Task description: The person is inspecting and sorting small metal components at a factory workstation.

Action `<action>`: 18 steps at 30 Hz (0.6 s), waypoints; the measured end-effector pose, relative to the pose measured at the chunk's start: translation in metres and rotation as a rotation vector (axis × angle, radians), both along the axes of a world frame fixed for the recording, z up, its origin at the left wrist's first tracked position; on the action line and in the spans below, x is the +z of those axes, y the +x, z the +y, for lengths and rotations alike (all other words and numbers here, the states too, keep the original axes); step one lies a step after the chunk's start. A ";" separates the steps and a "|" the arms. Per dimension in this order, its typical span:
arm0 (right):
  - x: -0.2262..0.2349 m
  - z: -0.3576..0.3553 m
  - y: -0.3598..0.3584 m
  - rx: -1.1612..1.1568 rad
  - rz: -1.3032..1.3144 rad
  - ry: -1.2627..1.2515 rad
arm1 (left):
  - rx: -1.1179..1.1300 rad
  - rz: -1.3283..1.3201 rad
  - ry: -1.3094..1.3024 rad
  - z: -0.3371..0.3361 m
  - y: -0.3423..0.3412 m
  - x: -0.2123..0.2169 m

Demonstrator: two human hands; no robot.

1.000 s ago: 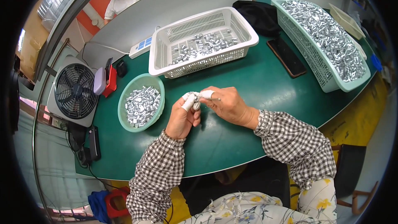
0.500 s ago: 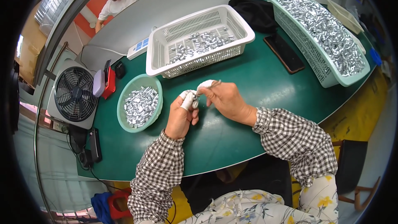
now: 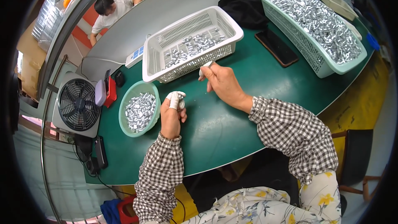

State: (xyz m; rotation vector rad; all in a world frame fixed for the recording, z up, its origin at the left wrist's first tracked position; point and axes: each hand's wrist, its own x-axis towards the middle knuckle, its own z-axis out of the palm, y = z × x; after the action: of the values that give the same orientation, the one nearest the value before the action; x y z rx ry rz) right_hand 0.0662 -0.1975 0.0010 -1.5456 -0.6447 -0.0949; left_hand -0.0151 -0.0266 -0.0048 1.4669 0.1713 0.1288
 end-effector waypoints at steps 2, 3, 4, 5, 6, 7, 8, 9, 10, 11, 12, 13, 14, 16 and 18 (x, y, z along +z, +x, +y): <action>-0.001 0.000 0.006 -0.026 0.053 0.057 | -0.019 0.007 0.109 0.002 0.000 -0.002; -0.002 -0.002 0.008 -0.027 0.056 0.068 | -0.020 0.011 0.121 0.001 0.001 -0.002; -0.003 -0.003 0.011 -0.040 0.045 0.054 | 0.009 -0.017 0.223 0.000 0.003 -0.002; -0.004 -0.002 0.012 -0.047 0.037 0.044 | 0.043 -0.042 0.331 0.000 0.003 -0.002; -0.005 0.000 0.012 -0.056 0.030 0.035 | 0.075 -0.067 0.440 0.000 0.002 -0.001; -0.007 0.000 0.013 -0.064 0.034 0.054 | 0.066 -0.066 0.458 -0.003 0.002 0.003; -0.010 0.001 0.015 -0.079 0.016 0.036 | 0.088 -0.060 0.466 -0.006 0.002 0.007; -0.013 0.001 0.017 -0.096 -0.001 0.017 | 0.110 -0.054 0.474 -0.009 0.002 0.010; -0.014 -0.002 0.018 -0.106 -0.020 -0.009 | 0.139 -0.049 0.474 -0.014 0.002 0.012; -0.015 -0.004 0.019 -0.109 -0.020 0.000 | 0.136 -0.050 0.484 -0.015 0.005 0.013; -0.016 -0.005 0.020 -0.116 -0.048 0.008 | 0.139 -0.123 0.586 -0.014 0.011 0.014; -0.017 -0.005 0.022 -0.123 -0.076 0.015 | 0.141 -0.196 0.687 -0.013 0.018 0.014; -0.018 -0.006 0.023 -0.130 -0.105 0.021 | 0.143 -0.271 0.786 -0.014 0.023 0.015; -0.018 -0.006 0.025 -0.156 -0.145 0.030 | 0.141 -0.294 0.936 -0.022 0.028 0.018; -0.018 -0.006 0.026 -0.198 -0.231 0.034 | 0.147 -0.340 1.223 -0.030 0.031 0.021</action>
State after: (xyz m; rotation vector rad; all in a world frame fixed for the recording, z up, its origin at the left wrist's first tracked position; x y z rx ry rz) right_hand 0.0923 -0.2039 -0.0171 -1.5758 -0.6653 -0.4366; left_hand 0.0162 -0.0568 0.0163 2.6081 -0.1165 0.6872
